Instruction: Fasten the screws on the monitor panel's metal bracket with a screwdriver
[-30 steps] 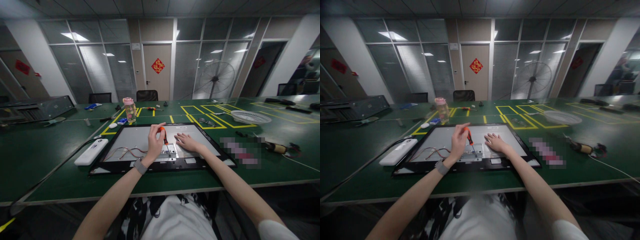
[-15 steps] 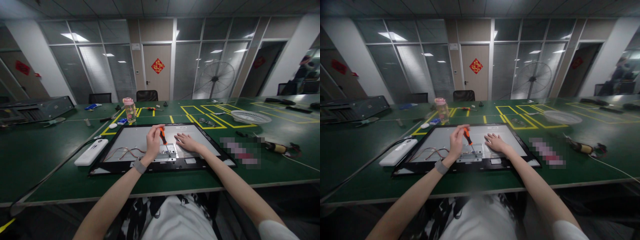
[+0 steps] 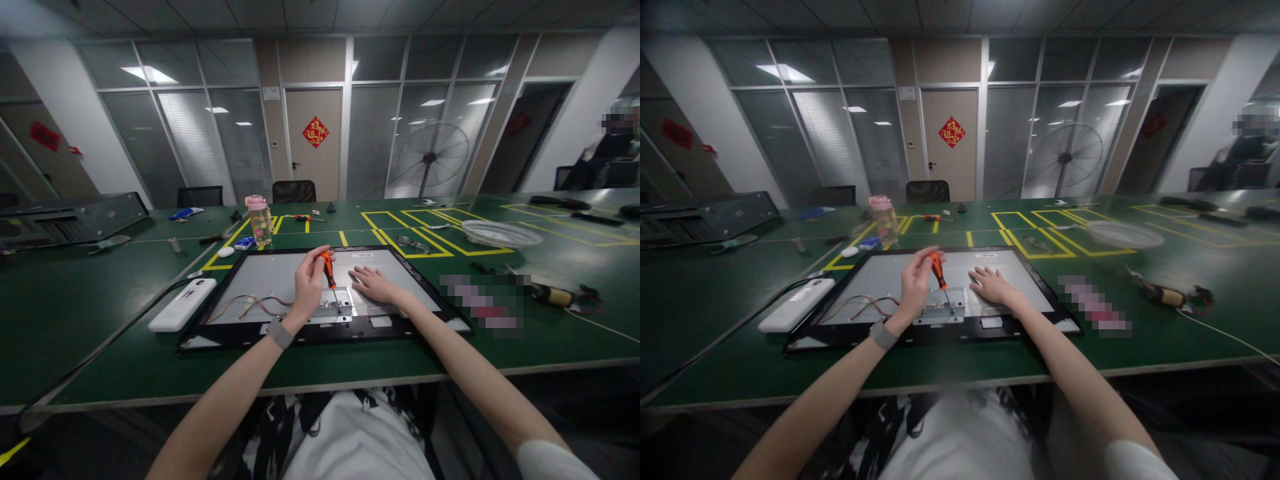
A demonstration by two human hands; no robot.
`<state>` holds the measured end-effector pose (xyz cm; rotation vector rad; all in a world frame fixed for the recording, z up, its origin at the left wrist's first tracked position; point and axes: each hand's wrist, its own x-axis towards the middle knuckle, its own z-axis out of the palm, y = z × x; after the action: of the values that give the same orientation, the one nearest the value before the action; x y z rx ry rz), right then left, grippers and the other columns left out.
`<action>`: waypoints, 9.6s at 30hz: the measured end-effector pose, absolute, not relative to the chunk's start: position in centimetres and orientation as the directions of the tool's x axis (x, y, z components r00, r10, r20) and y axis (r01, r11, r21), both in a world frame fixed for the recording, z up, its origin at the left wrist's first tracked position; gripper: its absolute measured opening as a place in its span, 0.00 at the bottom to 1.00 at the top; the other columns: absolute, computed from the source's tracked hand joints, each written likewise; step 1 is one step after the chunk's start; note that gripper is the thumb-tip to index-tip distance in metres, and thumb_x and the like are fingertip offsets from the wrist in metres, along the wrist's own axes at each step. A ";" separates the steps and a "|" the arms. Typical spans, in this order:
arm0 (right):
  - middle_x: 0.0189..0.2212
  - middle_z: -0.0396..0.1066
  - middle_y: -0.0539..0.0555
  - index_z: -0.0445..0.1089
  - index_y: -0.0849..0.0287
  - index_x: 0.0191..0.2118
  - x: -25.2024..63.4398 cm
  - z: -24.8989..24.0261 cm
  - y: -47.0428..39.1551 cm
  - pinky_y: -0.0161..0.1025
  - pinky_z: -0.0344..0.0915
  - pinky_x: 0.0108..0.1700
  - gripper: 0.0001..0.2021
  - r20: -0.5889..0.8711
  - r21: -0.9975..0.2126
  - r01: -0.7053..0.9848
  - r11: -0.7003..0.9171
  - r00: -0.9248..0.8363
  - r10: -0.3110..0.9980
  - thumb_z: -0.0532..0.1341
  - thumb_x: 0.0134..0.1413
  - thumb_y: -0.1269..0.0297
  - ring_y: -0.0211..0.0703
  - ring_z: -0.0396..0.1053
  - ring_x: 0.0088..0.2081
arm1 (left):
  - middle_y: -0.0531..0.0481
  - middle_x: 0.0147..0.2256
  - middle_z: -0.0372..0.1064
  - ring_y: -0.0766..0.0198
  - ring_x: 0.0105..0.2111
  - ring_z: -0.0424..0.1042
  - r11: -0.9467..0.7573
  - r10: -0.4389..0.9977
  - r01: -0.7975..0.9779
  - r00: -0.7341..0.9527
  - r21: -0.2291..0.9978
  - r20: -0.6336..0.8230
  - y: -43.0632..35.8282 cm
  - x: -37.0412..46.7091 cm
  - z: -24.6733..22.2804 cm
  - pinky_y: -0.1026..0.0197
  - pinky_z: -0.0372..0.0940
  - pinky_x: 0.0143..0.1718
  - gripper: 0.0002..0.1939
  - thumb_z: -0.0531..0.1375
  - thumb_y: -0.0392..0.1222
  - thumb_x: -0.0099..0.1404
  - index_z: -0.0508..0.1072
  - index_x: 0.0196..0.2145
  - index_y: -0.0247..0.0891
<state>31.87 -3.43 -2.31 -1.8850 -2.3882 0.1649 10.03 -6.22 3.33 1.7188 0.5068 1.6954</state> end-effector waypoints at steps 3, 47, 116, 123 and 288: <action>0.68 0.43 0.59 0.49 0.55 0.67 31.9 -2.3 -3.5 0.63 0.42 0.62 0.30 0.008 -0.151 0.960 0.234 -0.236 0.972 0.42 0.63 0.48 0.60 0.40 0.67 | 0.48 0.37 0.67 0.63 0.37 0.70 -0.776 0.628 -0.034 0.053 0.629 0.777 -6.2 9.9 3.4 0.62 0.65 0.41 0.08 0.60 0.42 0.65 0.76 0.40 0.40; 0.67 0.44 0.59 0.49 0.55 0.66 31.8 -2.1 -3.5 0.63 0.42 0.62 0.30 0.014 -0.146 0.959 0.242 -0.242 0.970 0.42 0.63 0.48 0.60 0.41 0.67 | 0.47 0.37 0.68 0.62 0.39 0.68 -0.775 0.627 -0.029 0.091 0.632 0.773 -6.5 9.8 3.4 0.60 0.63 0.43 0.14 0.49 0.42 0.71 0.73 0.46 0.39; 0.68 0.43 0.59 0.48 0.55 0.67 32.0 -2.5 -3.2 0.63 0.42 0.62 0.30 0.004 -0.149 0.961 0.235 -0.237 0.972 0.42 0.63 0.49 0.60 0.40 0.67 | 0.46 0.40 0.72 0.62 0.40 0.72 -0.739 0.663 -0.077 0.092 0.669 0.743 -6.4 9.8 3.3 0.59 0.64 0.45 0.15 0.51 0.44 0.71 0.72 0.49 0.39; 0.68 0.43 0.59 0.48 0.55 0.67 32.0 -2.5 -3.2 0.62 0.42 0.62 0.30 0.005 -0.149 0.961 0.232 -0.234 0.972 0.42 0.63 0.48 0.60 0.40 0.67 | 0.46 0.39 0.71 0.62 0.39 0.71 -0.754 0.647 -0.076 0.087 0.653 0.757 -6.4 9.9 3.3 0.61 0.65 0.42 0.12 0.55 0.44 0.68 0.74 0.44 0.39; 0.67 0.44 0.59 0.50 0.55 0.66 31.7 -2.1 -3.7 0.60 0.43 0.63 0.30 0.012 -0.148 0.963 0.225 -0.226 0.974 0.42 0.63 0.49 0.60 0.41 0.67 | 0.45 0.41 0.73 0.60 0.43 0.72 -0.722 0.688 -0.051 0.057 0.690 0.724 -6.2 9.8 3.0 0.58 0.64 0.47 0.15 0.50 0.46 0.71 0.73 0.47 0.38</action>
<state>31.67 -3.69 -2.06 -1.8873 -2.3768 0.1652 9.78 -6.17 3.04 1.7852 0.6366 1.7210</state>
